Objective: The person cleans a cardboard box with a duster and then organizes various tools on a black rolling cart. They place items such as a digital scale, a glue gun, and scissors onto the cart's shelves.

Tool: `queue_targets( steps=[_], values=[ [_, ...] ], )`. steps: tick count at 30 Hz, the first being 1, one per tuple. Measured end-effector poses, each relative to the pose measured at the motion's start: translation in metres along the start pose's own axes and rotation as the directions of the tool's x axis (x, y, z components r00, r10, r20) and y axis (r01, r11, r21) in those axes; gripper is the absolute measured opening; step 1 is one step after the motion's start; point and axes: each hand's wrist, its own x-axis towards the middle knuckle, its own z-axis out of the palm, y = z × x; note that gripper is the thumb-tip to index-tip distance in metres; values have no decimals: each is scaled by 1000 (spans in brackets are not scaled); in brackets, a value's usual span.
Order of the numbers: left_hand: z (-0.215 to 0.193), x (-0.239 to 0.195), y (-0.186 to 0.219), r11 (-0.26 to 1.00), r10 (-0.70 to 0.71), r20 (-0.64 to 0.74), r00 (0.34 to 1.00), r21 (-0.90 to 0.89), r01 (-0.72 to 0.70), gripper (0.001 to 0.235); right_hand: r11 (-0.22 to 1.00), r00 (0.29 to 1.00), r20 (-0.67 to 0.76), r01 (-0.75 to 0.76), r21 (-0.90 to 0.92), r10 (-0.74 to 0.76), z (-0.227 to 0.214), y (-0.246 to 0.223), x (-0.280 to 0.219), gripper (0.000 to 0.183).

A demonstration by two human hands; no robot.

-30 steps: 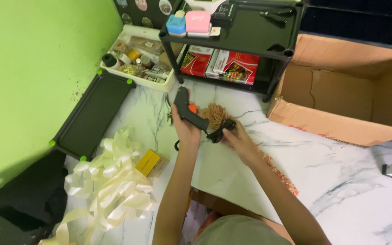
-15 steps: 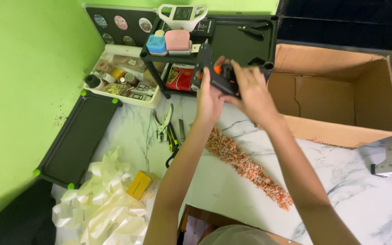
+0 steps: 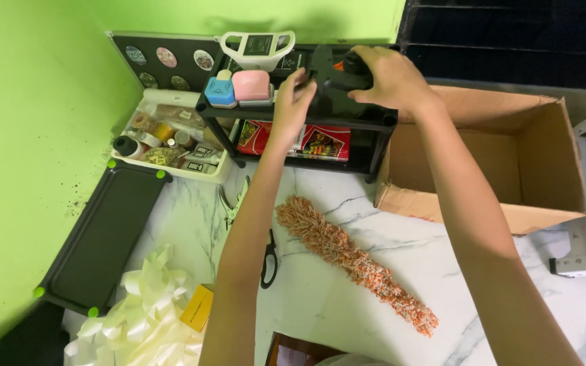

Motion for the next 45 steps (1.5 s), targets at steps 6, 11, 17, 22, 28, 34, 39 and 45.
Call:
queue_targets(
  steps=[6,11,17,22,28,34,39,45],
  values=[
    [5,-19,6,349,448,351,822,777,-523,44,999,997,71,-11,-46,14,41,15,10,87],
    [20,-26,16,161,390,372,842,873,-460,38,949,982,179,-7,-314,67,52,-6,16,92],
    [21,-25,31,165,386,348,854,885,-435,27,982,928,350,-65,-178,125,51,53,26,66],
    [24,-25,41,221,340,332,880,881,-418,26,979,904,389,-123,-162,178,39,47,16,53],
    [21,-21,26,157,392,358,848,882,-445,25,929,967,216,-47,-366,134,65,43,5,48],
    [8,-34,36,268,417,388,822,812,-519,36,872,998,26,-35,-488,55,41,-21,-23,65],
    [-2,-114,64,313,530,300,793,800,-512,24,958,952,-116,273,-93,-282,30,-88,-97,50],
    [-67,-224,45,443,309,1,951,885,-145,18,997,869,494,2,80,-42,113,-96,-202,62]
  ],
)
